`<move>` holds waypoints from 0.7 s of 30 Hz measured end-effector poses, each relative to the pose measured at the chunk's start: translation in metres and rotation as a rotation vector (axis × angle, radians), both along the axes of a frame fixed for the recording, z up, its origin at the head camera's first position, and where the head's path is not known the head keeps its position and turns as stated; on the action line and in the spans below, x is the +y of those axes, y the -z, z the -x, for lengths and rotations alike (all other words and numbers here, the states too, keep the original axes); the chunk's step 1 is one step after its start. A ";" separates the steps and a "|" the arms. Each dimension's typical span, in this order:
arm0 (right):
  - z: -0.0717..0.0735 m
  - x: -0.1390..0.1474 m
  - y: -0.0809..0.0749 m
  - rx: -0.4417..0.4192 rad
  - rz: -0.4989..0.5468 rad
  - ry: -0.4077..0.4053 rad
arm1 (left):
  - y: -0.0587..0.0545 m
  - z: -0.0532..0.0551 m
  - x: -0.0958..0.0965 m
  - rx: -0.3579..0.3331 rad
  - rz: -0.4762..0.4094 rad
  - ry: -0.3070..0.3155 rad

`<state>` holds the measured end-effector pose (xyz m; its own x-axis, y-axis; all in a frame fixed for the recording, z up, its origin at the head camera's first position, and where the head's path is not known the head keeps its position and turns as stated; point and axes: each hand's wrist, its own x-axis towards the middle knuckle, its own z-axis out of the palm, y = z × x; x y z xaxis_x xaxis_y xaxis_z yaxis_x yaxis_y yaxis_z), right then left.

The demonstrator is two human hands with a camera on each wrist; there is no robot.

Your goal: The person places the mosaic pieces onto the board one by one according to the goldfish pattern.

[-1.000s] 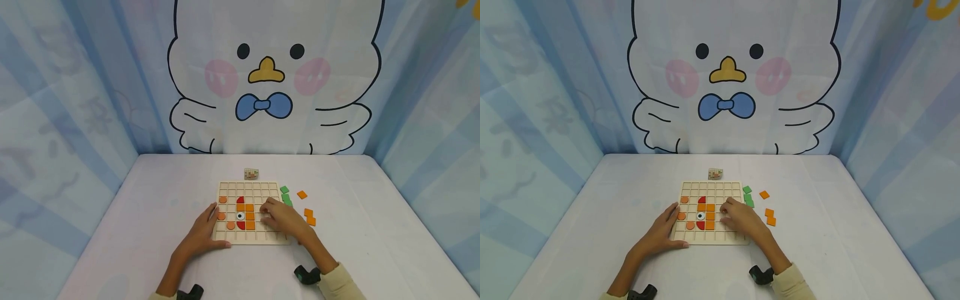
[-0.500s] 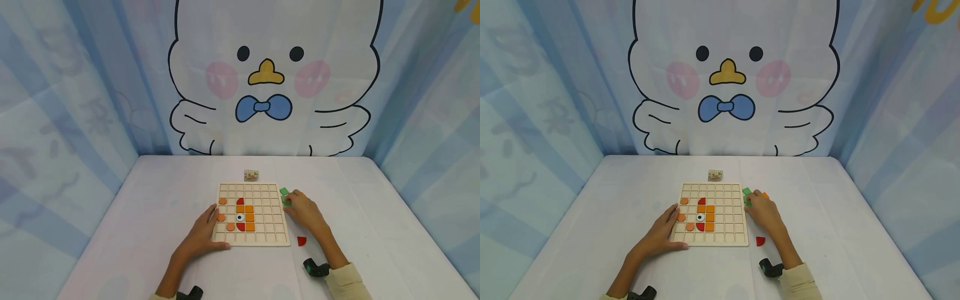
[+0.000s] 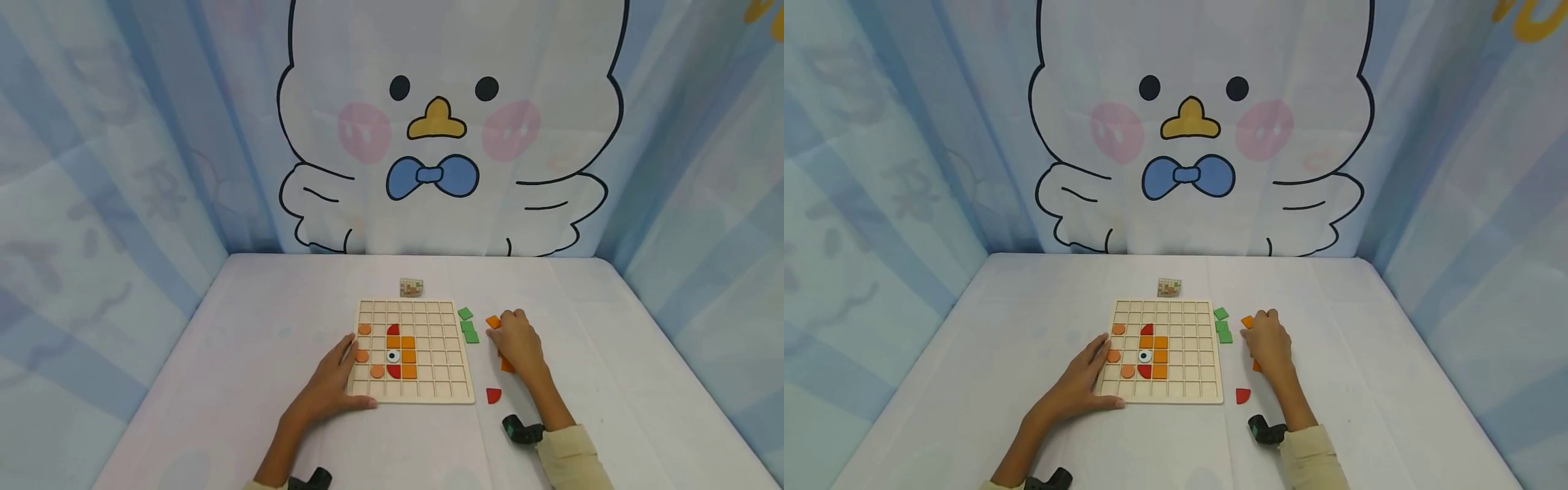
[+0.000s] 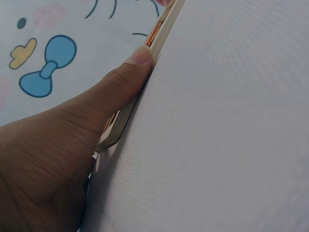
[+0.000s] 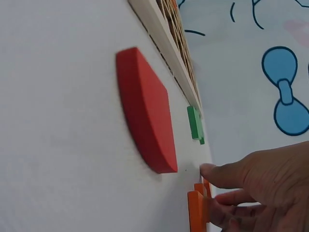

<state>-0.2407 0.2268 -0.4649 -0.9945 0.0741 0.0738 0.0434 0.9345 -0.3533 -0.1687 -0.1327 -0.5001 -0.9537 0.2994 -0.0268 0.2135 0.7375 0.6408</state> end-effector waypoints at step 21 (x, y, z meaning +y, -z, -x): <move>0.023 0.017 0.008 -0.053 0.049 -0.216 | 0.001 0.000 0.001 0.001 0.006 0.002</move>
